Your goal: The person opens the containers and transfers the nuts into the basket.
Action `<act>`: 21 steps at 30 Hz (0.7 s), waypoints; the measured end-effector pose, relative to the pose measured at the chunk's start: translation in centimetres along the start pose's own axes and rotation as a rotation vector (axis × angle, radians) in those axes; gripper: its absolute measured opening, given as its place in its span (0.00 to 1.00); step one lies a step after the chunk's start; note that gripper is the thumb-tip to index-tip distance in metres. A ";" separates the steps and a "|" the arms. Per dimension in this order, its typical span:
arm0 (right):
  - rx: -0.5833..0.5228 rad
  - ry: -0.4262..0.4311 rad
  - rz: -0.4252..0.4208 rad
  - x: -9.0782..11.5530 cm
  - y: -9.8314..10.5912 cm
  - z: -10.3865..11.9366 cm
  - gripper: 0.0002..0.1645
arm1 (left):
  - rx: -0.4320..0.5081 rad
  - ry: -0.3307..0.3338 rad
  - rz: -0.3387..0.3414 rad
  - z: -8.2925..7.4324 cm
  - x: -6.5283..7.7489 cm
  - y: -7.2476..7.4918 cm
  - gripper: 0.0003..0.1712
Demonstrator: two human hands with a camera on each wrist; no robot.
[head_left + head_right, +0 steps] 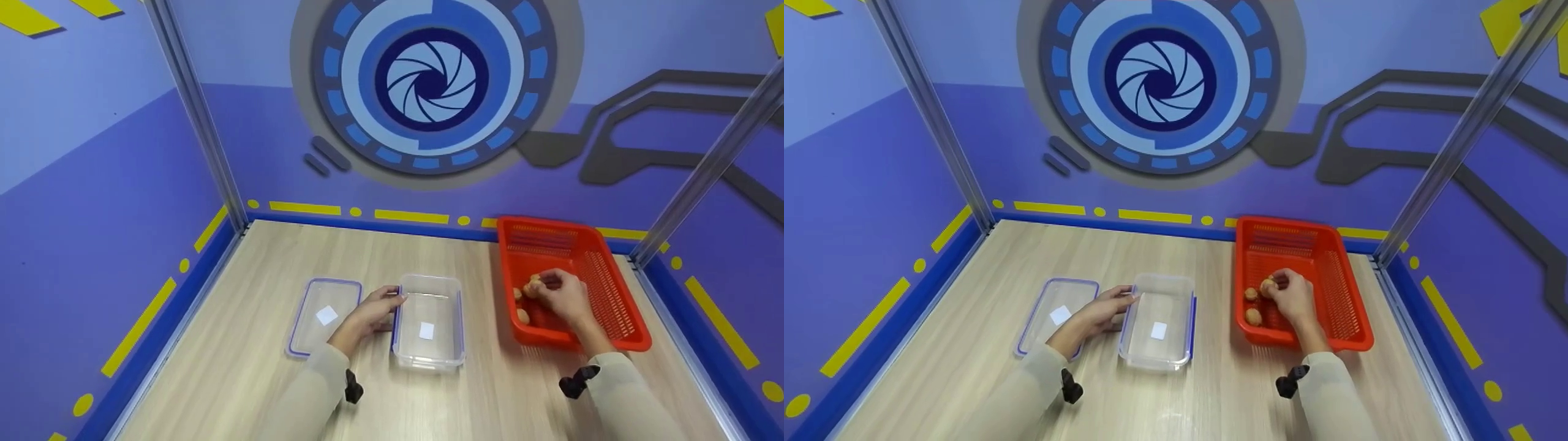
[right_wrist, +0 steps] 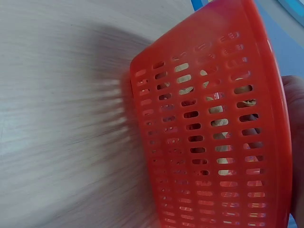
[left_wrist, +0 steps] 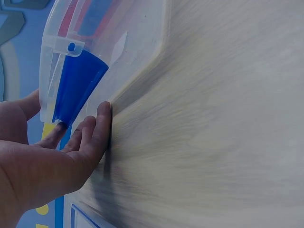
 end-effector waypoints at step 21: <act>0.019 0.087 -0.189 0.7 0.9 0.9 0.21 | -0.002 -0.013 0.012 -0.1 0.0 -0.1 0.33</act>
Point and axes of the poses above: each hand's wrist, its own x-axis away from the middle knuckle, its own y-axis out of the back of the hand, z = x × y, the point moved 1 cm from there along -x, towards the middle knuckle
